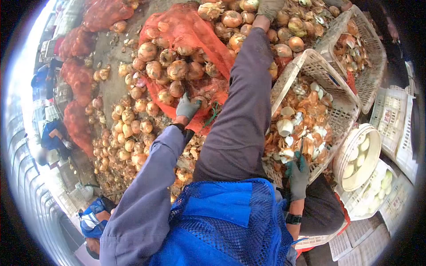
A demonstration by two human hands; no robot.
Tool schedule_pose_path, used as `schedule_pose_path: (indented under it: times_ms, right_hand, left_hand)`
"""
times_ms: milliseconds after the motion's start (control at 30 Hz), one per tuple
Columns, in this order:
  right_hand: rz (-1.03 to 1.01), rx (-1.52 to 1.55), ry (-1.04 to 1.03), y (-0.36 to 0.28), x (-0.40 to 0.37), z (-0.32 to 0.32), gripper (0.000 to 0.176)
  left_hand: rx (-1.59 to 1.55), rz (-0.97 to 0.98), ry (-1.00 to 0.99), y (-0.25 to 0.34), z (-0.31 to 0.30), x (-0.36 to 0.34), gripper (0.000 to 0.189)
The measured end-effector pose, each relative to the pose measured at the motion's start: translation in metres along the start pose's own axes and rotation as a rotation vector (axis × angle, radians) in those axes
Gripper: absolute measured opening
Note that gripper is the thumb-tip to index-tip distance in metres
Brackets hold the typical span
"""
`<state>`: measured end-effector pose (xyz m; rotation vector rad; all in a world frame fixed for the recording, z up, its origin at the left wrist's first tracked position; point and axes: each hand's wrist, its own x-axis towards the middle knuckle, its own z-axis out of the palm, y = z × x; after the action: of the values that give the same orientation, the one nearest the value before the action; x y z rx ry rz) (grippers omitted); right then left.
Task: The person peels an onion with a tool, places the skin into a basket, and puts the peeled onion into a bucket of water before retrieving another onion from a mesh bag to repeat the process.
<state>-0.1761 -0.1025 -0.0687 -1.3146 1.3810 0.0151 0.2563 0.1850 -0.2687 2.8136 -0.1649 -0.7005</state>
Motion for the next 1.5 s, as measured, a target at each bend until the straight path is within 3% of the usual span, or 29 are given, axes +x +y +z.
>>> schedule_pose_path:
  times_ms: [167, 200, 300, 433, 533, 633, 667, 800, 867, 933, 1033, 1200, 1300, 1367, 1400, 1433, 1500]
  right_hand:
    - [-0.023, 0.015, 0.009, 0.008, 0.0, 0.0, 0.037]
    - [-0.014, 0.021, 0.011, 0.004, 0.0, 0.001, 0.037]
    - [-0.033, 0.012, 0.013, 0.006, 0.001, 0.001, 0.035]
    - [-0.046, -0.003, 0.017, 0.004, 0.0, 0.0, 0.035]
    - [-0.031, 0.032, 0.014, 0.001, -0.005, -0.002, 0.037]
    - [-0.05, 0.052, 0.0, -0.001, -0.006, -0.003, 0.04]
    - [-0.061, 0.078, -0.005, 0.002, -0.005, -0.002, 0.04]
    - [-0.078, 0.146, 0.001, -0.008, -0.007, -0.001, 0.04]
    - [-0.104, 0.157, 0.004, -0.016, -0.011, -0.002, 0.041]
    - [-0.114, 0.167, 0.014, -0.022, -0.013, -0.004, 0.042]
    - [-0.124, 0.168, 0.036, -0.04, -0.018, -0.007, 0.04]
    - [-0.224, 0.289, -0.005, -0.091, -0.041, -0.012, 0.036]
    - [-0.268, 0.349, 0.009, -0.117, -0.057, -0.011, 0.039]
    - [-0.334, 0.244, 0.035, -0.125, -0.07, -0.012, 0.054]
    - [-0.483, 0.135, 0.084, -0.127, -0.074, -0.011, 0.057]
    - [-0.625, 0.022, 0.132, -0.131, -0.079, -0.008, 0.06]
    - [-0.67, -0.236, 0.204, -0.146, -0.102, -0.011, 0.064]
  left_hand:
    - [-0.281, -0.011, -0.441, -0.046, 0.036, 0.023, 0.097]
    - [-0.168, -0.055, -0.337, -0.014, 0.012, -0.003, 0.099]
    - [-0.074, -0.024, -0.095, 0.0, 0.033, -0.022, 0.1]
    - [-0.18, -0.07, -0.101, 0.008, 0.036, -0.024, 0.104]
    - [-0.434, -0.123, -0.077, 0.005, 0.042, -0.02, 0.092]
    - [-1.079, -0.202, -0.111, 0.016, 0.033, -0.032, 0.074]
    - [-1.248, -0.275, -0.173, 0.042, 0.001, -0.049, 0.056]
    - [-1.649, -0.108, -0.288, 0.061, -0.026, -0.055, 0.052]
    - [-1.53, 0.132, -0.215, 0.063, -0.022, -0.048, 0.052]
    - [-1.533, 0.246, -0.221, 0.088, -0.045, -0.058, 0.051]
    - [-1.734, 0.235, -0.365, 0.14, -0.11, -0.095, 0.048]
    - [-1.309, 0.552, -0.229, 0.204, -0.171, -0.155, 0.054]
    - [-1.403, 0.569, -0.461, 0.237, -0.172, -0.201, 0.057]
    - [-1.361, 0.531, -0.548, 0.25, -0.149, -0.225, 0.057]
    - [-1.296, 0.52, -0.587, 0.257, -0.141, -0.24, 0.058]
    - [-1.285, 0.54, -0.622, 0.264, -0.136, -0.26, 0.059]
    - [-1.033, 0.649, -0.634, 0.267, -0.12, -0.279, 0.059]
